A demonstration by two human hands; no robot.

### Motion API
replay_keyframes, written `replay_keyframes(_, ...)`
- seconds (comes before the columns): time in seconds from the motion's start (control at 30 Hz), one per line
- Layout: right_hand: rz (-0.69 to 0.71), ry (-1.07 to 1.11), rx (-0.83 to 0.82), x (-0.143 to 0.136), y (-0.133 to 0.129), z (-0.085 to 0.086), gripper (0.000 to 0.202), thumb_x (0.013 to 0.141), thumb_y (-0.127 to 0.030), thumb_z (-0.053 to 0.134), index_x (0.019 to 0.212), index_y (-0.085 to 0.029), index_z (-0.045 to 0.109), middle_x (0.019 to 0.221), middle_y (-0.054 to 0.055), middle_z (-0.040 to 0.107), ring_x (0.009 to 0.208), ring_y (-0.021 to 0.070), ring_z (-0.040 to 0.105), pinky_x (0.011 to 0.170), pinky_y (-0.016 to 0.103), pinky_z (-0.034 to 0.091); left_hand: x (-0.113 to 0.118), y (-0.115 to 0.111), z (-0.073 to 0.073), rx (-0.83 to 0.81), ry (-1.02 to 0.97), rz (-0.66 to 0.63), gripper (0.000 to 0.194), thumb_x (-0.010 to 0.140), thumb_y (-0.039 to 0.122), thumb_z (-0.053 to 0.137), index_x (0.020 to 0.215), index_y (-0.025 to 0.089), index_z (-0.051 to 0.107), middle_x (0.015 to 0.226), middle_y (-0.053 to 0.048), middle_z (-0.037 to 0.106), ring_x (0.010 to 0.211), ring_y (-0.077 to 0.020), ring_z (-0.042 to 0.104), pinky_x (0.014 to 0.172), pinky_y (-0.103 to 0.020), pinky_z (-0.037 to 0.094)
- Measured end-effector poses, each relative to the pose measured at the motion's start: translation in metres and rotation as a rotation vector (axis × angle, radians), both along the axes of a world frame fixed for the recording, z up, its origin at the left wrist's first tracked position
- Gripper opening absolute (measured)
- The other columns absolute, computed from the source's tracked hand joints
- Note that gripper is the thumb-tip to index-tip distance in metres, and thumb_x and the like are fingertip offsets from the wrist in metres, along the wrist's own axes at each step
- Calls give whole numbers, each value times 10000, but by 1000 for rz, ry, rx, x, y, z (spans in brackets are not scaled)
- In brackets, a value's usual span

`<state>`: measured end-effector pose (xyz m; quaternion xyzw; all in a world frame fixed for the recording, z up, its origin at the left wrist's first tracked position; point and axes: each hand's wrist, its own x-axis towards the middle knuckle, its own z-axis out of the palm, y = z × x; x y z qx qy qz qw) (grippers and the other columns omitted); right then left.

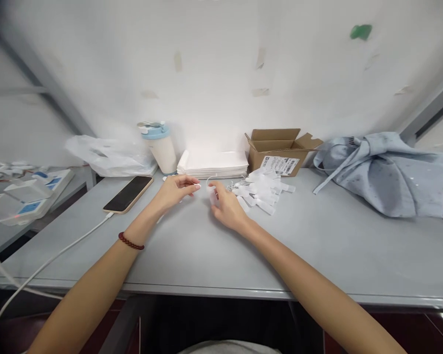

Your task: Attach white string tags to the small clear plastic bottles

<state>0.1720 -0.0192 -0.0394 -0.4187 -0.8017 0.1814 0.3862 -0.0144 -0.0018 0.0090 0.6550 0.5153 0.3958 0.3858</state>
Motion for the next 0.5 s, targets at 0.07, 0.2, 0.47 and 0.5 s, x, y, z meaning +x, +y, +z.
replay_keyframes(0.07,4,24,18,-3,-1,0,542,656,-71,464,1176,-207,397,774,1,569,727,177,551,696,313,446,4,-4,1,-27,-73,-45,245,690,332,711,844,145,676,781,-36,676,683,-147,597,681,-299,508)
replay_keyframes(0.2,23,78,-27,-7,-6,3,562,682,-73,467,1221,-216,397,748,-14,580,678,162,552,684,310,455,8,-7,0,-84,-198,-88,272,672,328,742,868,148,683,827,-34,684,724,-146,604,779,-325,490)
replay_keyframes(0.47,76,409,-379,-9,-14,14,503,685,-129,586,1140,-258,414,837,1,629,750,180,652,687,330,511,10,-1,-10,-157,-427,-134,288,640,287,784,861,127,691,866,-51,680,838,-166,607,887,-370,450)
replay_keyframes(0.5,94,459,-432,-9,-15,15,504,674,-125,599,1124,-259,417,840,0,631,751,181,660,690,332,516,9,0,-12,-156,-449,-149,289,640,284,786,864,127,692,871,-50,679,843,-164,607,892,-368,449)
